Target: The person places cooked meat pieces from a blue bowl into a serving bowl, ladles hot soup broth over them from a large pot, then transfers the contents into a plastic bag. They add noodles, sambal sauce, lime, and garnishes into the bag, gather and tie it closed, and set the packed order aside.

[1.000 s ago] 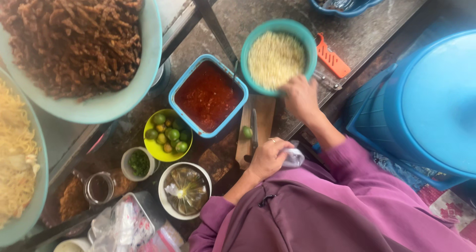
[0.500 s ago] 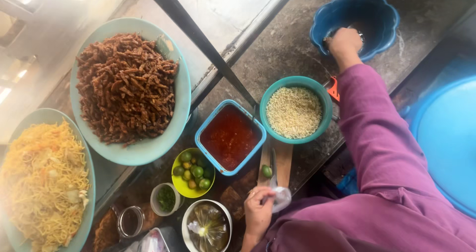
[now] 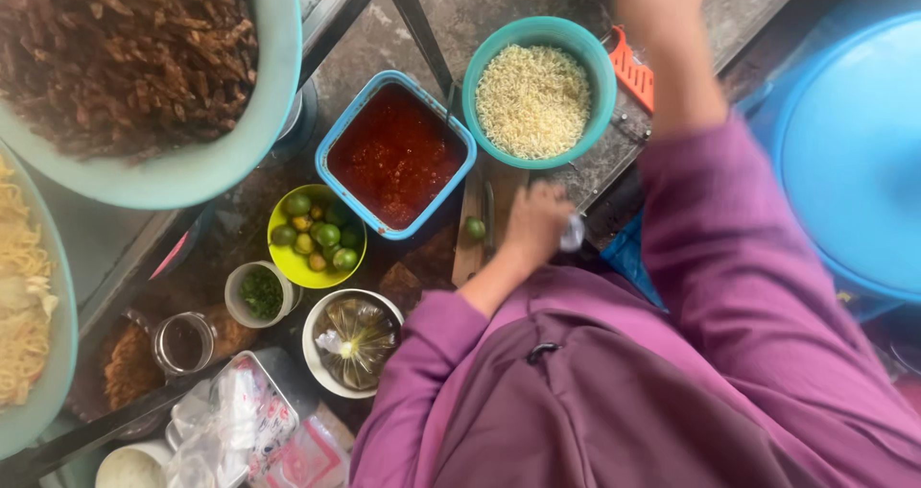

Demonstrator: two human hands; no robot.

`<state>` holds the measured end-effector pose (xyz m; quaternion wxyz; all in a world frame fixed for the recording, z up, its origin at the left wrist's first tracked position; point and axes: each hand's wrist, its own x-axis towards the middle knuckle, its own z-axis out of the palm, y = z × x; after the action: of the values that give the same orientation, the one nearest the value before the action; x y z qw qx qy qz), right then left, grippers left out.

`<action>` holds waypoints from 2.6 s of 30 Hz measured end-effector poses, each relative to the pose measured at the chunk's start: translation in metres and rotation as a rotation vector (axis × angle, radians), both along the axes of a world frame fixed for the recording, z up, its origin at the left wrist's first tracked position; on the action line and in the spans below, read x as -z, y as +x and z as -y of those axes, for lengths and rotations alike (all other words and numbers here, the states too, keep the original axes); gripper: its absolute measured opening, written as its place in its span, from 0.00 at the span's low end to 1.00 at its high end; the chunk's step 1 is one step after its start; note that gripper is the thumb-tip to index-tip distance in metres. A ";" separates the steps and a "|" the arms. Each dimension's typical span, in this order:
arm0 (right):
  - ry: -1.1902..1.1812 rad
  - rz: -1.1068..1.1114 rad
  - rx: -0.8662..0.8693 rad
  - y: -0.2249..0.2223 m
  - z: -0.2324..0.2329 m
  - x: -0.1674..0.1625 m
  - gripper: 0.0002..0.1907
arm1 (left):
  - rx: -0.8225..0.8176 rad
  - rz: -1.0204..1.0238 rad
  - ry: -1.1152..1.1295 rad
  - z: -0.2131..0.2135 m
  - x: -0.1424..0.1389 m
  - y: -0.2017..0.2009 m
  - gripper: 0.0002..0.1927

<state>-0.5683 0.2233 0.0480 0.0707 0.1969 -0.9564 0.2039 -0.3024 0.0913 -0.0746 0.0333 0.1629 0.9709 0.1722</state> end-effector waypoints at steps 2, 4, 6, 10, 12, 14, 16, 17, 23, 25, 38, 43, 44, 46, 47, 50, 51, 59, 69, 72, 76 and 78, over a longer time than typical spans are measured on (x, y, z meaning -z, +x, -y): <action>0.087 -0.097 0.017 0.037 0.008 0.006 0.13 | -0.140 0.052 0.062 0.004 0.005 -0.018 0.09; 0.216 -0.216 0.115 0.057 0.016 0.016 0.07 | -0.224 0.061 0.084 0.008 0.009 -0.033 0.10; 0.317 -0.254 0.143 0.073 0.020 0.033 0.05 | -0.255 0.041 0.067 0.011 0.012 -0.038 0.12; 0.426 -0.106 0.063 0.090 0.017 0.057 0.07 | -0.245 0.045 0.145 0.018 0.020 -0.030 0.12; 0.465 0.032 0.019 0.097 0.011 0.063 0.08 | -0.208 0.077 0.133 0.025 0.024 -0.019 0.11; 0.487 0.193 -0.020 0.108 0.003 0.063 0.09 | -0.153 0.115 0.184 0.035 0.029 -0.003 0.11; 0.541 0.308 -0.048 0.126 -0.003 0.058 0.11 | -0.089 0.119 0.219 0.046 0.031 0.016 0.10; 0.568 0.362 -0.062 0.135 -0.005 0.054 0.13 | -0.054 0.101 0.228 0.054 0.030 0.026 0.09; 0.412 0.081 -0.078 0.159 -0.034 0.044 0.13 | 0.016 -0.047 0.383 0.065 0.005 0.053 0.06; 0.367 -0.095 -0.043 0.147 -0.037 0.051 0.11 | -0.013 -0.209 0.274 0.054 -0.005 0.044 0.05; 0.699 -0.089 -0.106 0.178 -0.043 0.059 0.06 | -0.012 -0.308 0.428 -0.001 -0.021 0.069 0.04; 0.768 0.054 -0.173 0.177 -0.024 0.081 0.07 | -0.281 -0.126 0.762 0.009 -0.017 0.068 0.07; 0.650 0.079 -0.189 0.181 -0.019 0.088 0.06 | -0.386 -0.070 0.814 0.014 -0.015 0.062 0.07; 0.409 0.118 -0.222 0.185 -0.013 0.099 0.05 | -0.536 -0.052 0.863 0.024 -0.010 0.050 0.05; 0.395 0.141 -0.194 0.186 -0.014 0.102 0.06 | -0.583 -0.089 0.862 0.030 -0.007 0.045 0.04; 0.345 0.222 -0.140 0.184 -0.024 0.099 0.12 | -0.490 -0.332 0.808 0.055 -0.004 0.031 0.06; 0.329 0.254 -0.148 0.179 -0.029 0.094 0.16 | -0.422 -0.431 0.783 0.062 -0.005 0.028 0.08; 0.425 0.305 -0.075 0.164 -0.041 0.023 0.19 | -0.410 -0.168 0.378 0.057 -0.030 -0.006 0.13; 0.723 -0.181 -0.138 0.208 0.029 0.025 0.03 | -0.419 0.035 0.835 0.027 0.000 -0.025 0.30; 0.722 -0.317 -0.306 0.225 0.031 0.023 0.04 | -0.373 -0.100 0.746 0.029 -0.001 -0.022 0.26; 0.673 -0.366 -0.113 0.207 -0.018 0.013 0.07 | -0.478 -0.036 0.780 0.039 -0.012 -0.013 0.27; 0.723 -0.340 -0.086 0.186 -0.030 0.024 0.06 | -0.477 -0.079 0.795 0.042 -0.017 -0.003 0.25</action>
<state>-0.3823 0.2530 0.0241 0.1455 0.2799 -0.9321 -0.1783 -0.3059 0.0494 -0.0579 -0.1091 -0.0583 0.8405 0.5275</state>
